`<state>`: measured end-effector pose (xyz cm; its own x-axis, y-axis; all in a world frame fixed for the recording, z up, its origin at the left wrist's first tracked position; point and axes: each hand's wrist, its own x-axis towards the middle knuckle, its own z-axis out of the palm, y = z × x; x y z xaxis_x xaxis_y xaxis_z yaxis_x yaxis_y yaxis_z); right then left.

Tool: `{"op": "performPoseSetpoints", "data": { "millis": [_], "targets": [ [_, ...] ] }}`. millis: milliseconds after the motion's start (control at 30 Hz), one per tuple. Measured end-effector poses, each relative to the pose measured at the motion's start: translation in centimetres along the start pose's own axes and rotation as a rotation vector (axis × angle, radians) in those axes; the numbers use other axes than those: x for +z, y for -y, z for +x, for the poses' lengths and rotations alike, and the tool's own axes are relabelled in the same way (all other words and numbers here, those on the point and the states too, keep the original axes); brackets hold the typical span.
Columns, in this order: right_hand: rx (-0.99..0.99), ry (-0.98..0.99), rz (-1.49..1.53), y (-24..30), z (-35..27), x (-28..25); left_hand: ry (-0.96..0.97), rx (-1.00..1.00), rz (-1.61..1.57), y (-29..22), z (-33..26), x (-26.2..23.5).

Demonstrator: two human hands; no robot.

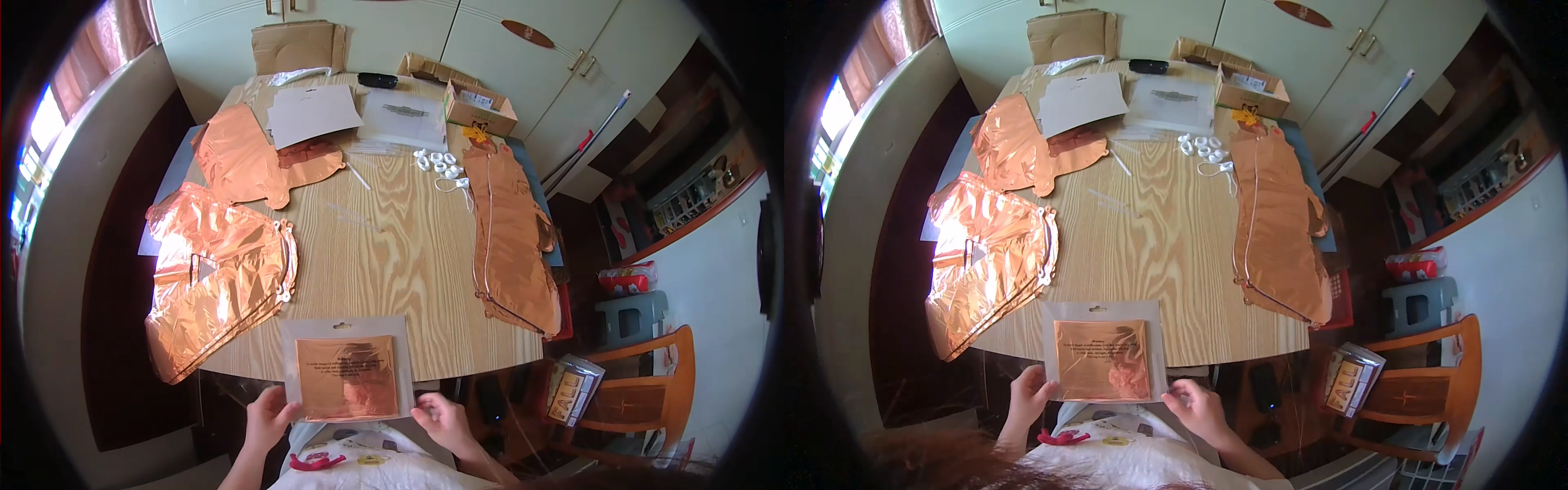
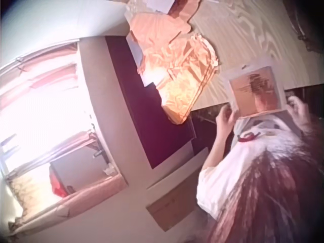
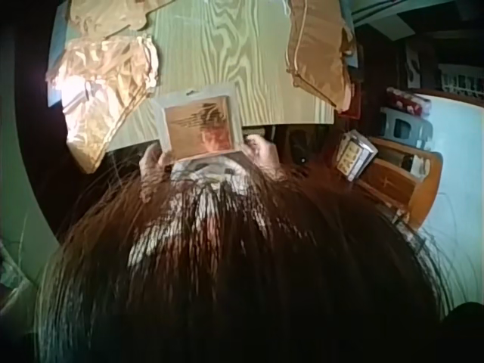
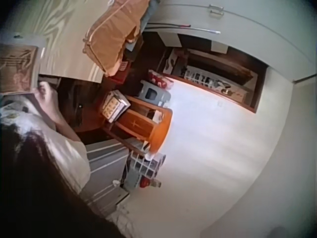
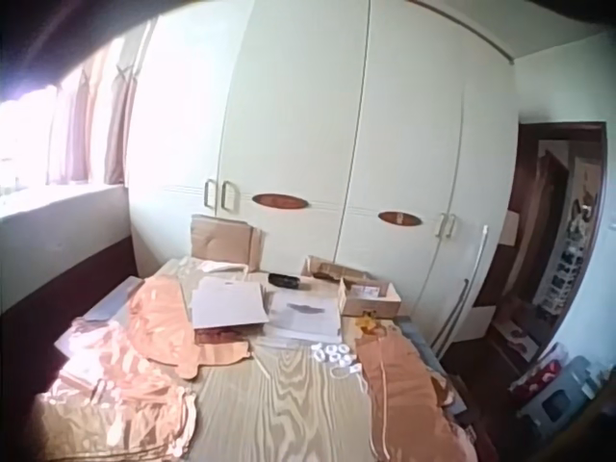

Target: Folding foil balloons and placing them into plastic sleeves with cardboard inserts.

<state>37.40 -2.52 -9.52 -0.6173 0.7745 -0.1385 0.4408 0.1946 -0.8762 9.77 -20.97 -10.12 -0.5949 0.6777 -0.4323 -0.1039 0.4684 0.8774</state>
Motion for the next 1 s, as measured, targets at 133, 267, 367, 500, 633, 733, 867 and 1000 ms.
{"op": "performPoseSetpoints", "data": {
  "millis": [133,267,367,500,633,733,867,1000],
  "targets": [
    [-0.056,-0.007,0.341,0.2,1.0,0.5,0.144,0.128,-0.423,-0.4,1.0,0.3],
    [-0.29,-0.187,0.088,2.8,3.8,-2.3,0.2,0.53,-0.279,-4.3,4.0,-0.8],
    [-0.412,-0.276,-0.025,4.9,7.0,-4.7,0.27,0.761,-0.222,-8.6,6.8,-0.7],
    [-0.412,-0.294,-0.036,4.1,10.3,-5.8,0.424,0.839,-0.393,-9.1,11.3,0.6],
    [-0.381,-0.193,0.021,3.4,11.7,-5.5,0.512,0.836,-0.362,-9.4,12.2,1.9],
    [-0.48,-0.153,0.06,3.7,11.9,-5.7,0.494,0.748,-0.282,-11.6,11.2,3.3],
    [-0.85,-0.005,0.115,4.8,12.3,-6.5,0.532,1.126,-0.159,-12.2,10.8,4.1],
    [-0.842,0.1,0.378,5.9,8.7,-7.2,0.61,1.021,-0.322,-13.6,8.3,6.1]
  ]
}}
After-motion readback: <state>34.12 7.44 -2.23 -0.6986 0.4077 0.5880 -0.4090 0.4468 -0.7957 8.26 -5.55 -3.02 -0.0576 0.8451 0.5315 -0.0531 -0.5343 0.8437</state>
